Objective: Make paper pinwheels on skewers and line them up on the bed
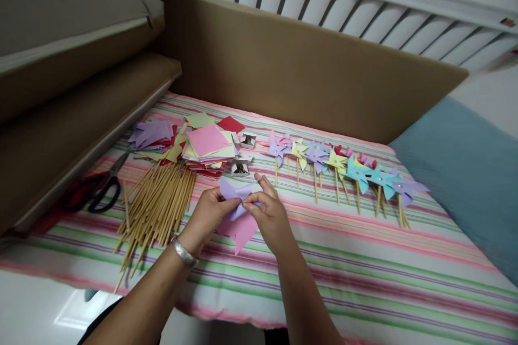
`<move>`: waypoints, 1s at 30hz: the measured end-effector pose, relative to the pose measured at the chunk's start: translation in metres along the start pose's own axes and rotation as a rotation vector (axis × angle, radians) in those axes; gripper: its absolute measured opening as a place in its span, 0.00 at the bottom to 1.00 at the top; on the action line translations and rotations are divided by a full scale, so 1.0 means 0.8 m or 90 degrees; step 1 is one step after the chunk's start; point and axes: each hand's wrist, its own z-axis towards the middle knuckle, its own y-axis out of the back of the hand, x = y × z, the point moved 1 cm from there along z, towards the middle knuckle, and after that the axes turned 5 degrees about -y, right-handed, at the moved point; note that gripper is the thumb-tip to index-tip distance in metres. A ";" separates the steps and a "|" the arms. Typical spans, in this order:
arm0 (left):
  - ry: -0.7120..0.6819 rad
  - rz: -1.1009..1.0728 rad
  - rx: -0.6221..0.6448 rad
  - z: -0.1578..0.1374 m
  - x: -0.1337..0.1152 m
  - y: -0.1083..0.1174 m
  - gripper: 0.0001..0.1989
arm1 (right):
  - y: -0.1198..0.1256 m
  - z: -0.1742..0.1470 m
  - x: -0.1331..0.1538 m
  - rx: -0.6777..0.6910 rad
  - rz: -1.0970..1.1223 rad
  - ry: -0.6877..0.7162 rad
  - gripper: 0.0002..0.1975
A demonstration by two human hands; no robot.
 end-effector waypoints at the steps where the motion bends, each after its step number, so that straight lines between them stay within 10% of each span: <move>1: 0.001 0.006 0.000 0.000 0.000 0.000 0.11 | 0.000 0.000 -0.001 0.001 0.007 -0.005 0.03; 30: 0.091 -0.123 -0.009 -0.007 0.009 -0.006 0.14 | -0.011 0.004 -0.018 0.000 0.261 -0.168 0.07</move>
